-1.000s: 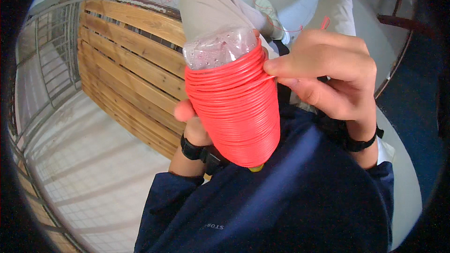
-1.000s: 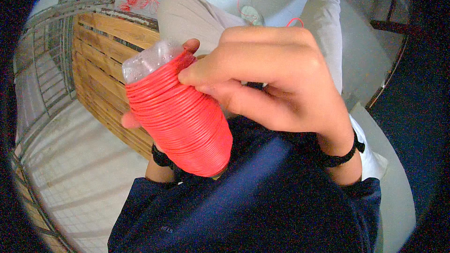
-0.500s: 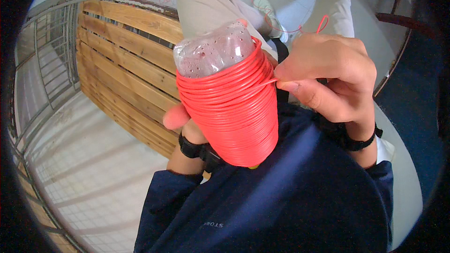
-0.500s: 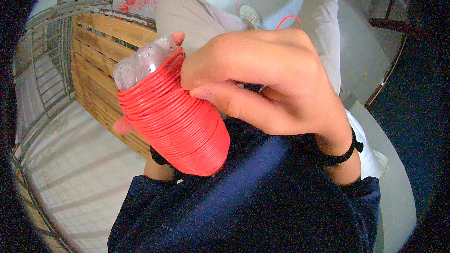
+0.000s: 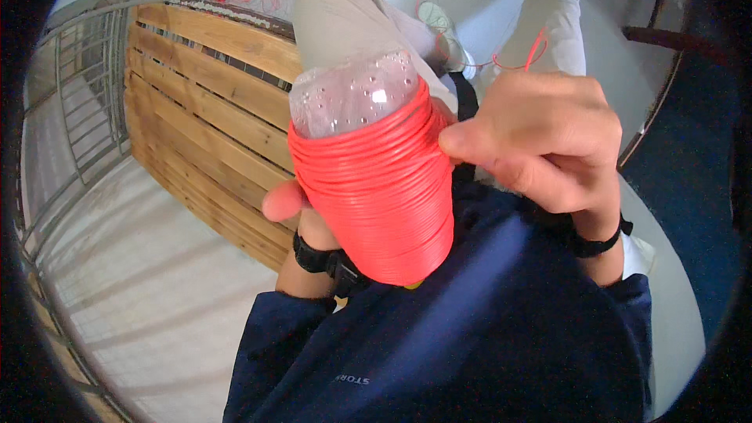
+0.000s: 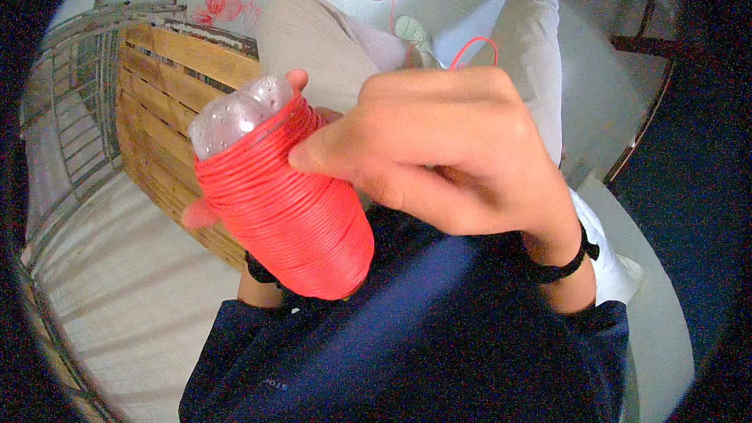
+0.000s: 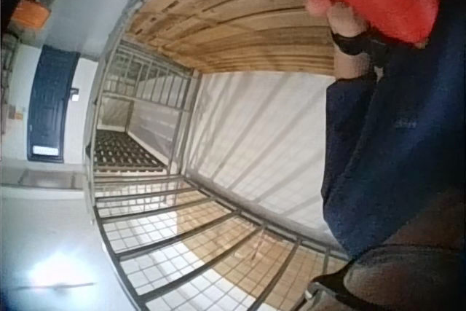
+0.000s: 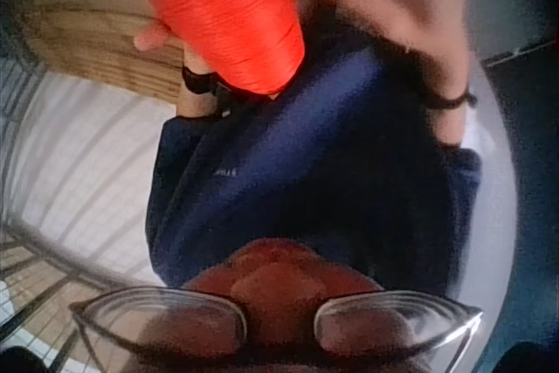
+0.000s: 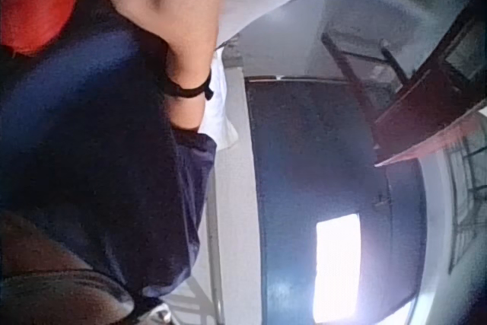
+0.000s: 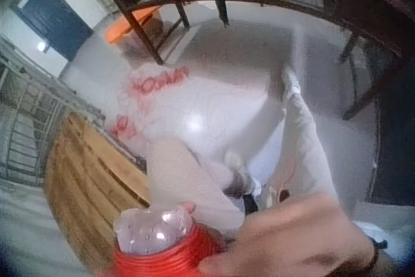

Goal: The person wraps a red wire around a plastic bottle by hand and then pulls the end of the wire.

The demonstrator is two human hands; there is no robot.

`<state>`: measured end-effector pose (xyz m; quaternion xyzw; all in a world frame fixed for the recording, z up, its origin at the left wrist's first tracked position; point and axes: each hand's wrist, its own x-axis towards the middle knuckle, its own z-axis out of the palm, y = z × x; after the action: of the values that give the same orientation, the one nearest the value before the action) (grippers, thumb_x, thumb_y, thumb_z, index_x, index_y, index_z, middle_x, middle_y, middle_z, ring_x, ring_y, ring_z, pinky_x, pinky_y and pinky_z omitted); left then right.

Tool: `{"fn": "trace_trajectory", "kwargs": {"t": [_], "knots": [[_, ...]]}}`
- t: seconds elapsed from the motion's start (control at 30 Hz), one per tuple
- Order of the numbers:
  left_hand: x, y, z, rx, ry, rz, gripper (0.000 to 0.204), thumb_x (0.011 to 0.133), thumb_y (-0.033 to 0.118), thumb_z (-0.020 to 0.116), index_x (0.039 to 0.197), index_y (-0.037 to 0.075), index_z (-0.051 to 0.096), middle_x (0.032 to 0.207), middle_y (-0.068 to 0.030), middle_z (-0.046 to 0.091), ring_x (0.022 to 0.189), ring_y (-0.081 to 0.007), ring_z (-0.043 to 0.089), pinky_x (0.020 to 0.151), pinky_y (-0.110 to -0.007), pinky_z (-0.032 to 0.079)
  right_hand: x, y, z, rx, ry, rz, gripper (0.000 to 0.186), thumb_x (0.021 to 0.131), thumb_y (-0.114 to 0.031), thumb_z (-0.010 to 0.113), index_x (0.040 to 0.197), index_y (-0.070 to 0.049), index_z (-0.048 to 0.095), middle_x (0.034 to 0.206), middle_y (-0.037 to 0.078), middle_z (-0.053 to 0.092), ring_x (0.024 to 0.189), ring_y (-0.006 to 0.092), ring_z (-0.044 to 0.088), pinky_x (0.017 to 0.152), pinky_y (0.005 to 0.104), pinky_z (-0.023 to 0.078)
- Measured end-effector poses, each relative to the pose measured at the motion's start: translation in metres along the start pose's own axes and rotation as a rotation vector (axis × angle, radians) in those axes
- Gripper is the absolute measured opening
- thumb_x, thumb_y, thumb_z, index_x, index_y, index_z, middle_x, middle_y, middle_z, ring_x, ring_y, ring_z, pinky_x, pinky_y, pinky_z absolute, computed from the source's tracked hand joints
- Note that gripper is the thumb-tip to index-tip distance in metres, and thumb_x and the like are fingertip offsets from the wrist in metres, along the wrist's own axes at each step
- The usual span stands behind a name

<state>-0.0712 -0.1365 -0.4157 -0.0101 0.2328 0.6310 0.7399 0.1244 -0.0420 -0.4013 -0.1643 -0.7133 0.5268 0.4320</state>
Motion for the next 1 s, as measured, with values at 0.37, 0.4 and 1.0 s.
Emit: {"fn": "trace_trajectory", "kwargs": {"t": [0.37,0.4,1.0], "knots": [[0.021,0.003,0.005,-0.04,-0.494,-0.112,0.147,0.042,0.088,0.064,0.145,-0.01,0.026,0.131,-0.0261,0.052,0.113,-0.0325,0.056,0.098,-0.041,0.048,0.007,0.002,0.008,0.119,0.095,-0.032,0.014,0.082,-0.009,0.068,0.089,0.002,0.072,0.077,0.015,0.068,0.06,0.022,0.062,0.052,0.0316,0.047],[0.022,0.007,0.006,-0.048,-0.367,-0.153,0.144,0.042,0.085,0.069,0.144,-0.009,0.027,0.125,-0.0241,0.055,0.107,-0.0322,0.059,0.092,-0.042,0.051,0.009,0.004,0.006,0.085,0.087,-0.053,0.014,0.082,-0.01,0.068,0.089,0.002,0.072,0.078,0.015,0.068,0.06,0.022,0.062,0.052,0.0318,0.046],[0.014,0.009,-0.01,0.115,-0.073,-0.103,0.141,0.044,0.084,0.071,0.143,-0.008,0.031,0.12,-0.023,0.057,0.106,-0.0313,0.061,0.091,-0.042,0.052,0.002,0.011,0.014,0.041,0.036,-0.06,0.018,0.083,-0.013,0.067,0.091,0.002,0.072,0.075,0.014,0.069,0.058,0.0216,0.061,0.052,0.0312,0.047]]}}
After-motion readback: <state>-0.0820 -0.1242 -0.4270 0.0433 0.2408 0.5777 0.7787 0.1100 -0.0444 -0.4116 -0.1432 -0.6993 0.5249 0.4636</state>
